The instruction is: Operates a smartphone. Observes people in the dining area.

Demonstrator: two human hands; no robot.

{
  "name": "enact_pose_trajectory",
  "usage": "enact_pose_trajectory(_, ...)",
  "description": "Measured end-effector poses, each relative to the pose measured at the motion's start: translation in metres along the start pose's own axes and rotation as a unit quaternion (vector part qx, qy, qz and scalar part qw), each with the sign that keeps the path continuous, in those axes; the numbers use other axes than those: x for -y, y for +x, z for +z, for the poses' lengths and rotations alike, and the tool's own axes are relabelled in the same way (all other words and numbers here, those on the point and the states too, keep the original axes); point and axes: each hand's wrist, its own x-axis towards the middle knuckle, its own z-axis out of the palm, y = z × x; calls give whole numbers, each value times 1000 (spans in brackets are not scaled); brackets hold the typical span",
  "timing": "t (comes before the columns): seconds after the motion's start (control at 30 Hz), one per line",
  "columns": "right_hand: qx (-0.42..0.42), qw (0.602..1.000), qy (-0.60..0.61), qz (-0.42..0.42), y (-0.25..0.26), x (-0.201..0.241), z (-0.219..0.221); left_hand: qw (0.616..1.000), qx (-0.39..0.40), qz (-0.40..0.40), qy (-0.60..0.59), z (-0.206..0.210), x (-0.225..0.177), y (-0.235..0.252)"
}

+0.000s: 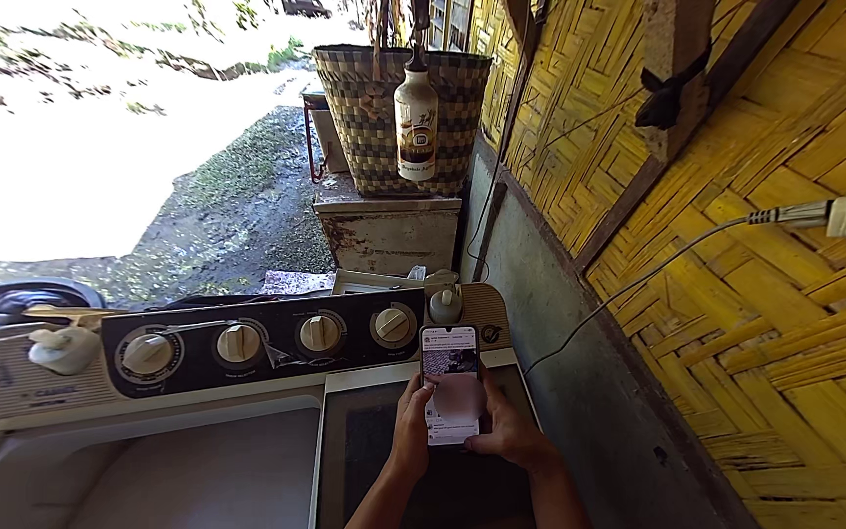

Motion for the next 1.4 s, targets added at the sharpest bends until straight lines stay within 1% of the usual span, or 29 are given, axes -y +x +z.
enact_pose_trajectory(0.37, 7, 1000, -4, -5, 0, 0, 0, 1000, -2, -1, -5, 1, -1, 0)
enact_pose_trajectory(0.57, -6, 1000, -11, -1, 0, 0, 1, 1000, 1, -1, 1, 0, -1, 0)
enact_pose_trajectory(1.13, -7, 1000, -8, 5, 0, 2, 1, 1000, -5, -2, 2, 0, 0, 0)
enact_pose_trajectory(1.4, 0, 1000, -13, -8, -1, 0, 0, 1000, -2, -4, 1, 1, -1, -1)
